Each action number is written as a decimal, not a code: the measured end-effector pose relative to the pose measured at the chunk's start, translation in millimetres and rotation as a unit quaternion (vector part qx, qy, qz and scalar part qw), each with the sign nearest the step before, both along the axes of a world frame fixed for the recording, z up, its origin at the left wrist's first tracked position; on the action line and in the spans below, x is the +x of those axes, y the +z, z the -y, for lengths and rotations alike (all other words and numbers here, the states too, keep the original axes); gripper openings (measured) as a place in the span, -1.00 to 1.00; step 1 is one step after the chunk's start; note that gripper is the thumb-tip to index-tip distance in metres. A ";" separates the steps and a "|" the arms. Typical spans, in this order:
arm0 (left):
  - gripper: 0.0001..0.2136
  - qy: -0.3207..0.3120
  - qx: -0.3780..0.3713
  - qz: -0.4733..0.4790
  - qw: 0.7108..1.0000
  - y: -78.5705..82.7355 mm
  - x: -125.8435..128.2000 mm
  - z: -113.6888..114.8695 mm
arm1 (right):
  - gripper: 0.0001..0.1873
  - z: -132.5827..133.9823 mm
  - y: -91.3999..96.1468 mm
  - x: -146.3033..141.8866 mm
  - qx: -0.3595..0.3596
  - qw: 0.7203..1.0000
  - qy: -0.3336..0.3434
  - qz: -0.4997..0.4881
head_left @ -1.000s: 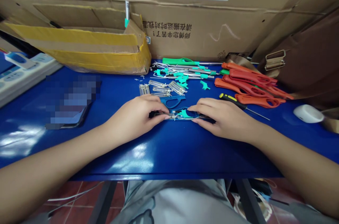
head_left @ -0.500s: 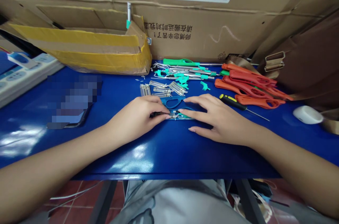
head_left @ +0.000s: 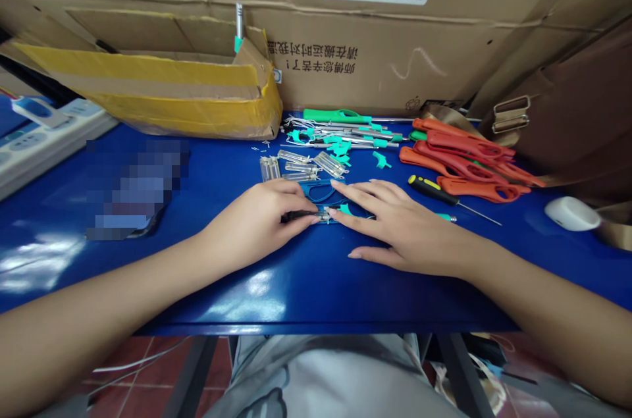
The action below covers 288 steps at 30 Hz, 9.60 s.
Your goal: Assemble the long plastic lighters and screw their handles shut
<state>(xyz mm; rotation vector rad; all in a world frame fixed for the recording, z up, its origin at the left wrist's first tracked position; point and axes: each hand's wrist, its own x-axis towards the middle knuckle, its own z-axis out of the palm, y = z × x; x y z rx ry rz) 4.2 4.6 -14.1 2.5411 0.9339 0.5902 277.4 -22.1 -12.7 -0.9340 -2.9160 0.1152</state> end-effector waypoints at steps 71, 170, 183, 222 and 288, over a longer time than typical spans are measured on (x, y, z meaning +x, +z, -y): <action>-0.55 -0.105 0.112 -0.135 0.979 -7.4 1.7 4.9 | -0.87 -18.1 -0.6 14.6 -0.035 0.988 -0.056 -0.143; -0.63 -0.094 0.111 -0.116 0.983 -9.3 4.0 5.5 | -0.85 -16.8 8.3 23.3 -0.173 0.957 -0.197 -0.126; -0.78 -0.123 0.109 -0.054 0.985 9.3 -9.2 -14.8 | -0.83 -17.4 9.6 19.0 -0.186 0.949 -0.216 -0.132; -0.85 0.062 -0.246 0.197 0.947 18.6 4.3 0.7 | -0.58 -5.9 9.0 10.9 0.053 0.978 -0.062 -0.192; -0.74 -0.044 -0.014 -0.047 0.998 2.7 -5.1 -6.9 | -0.71 -12.5 4.1 13.0 -0.090 0.983 -0.113 -0.115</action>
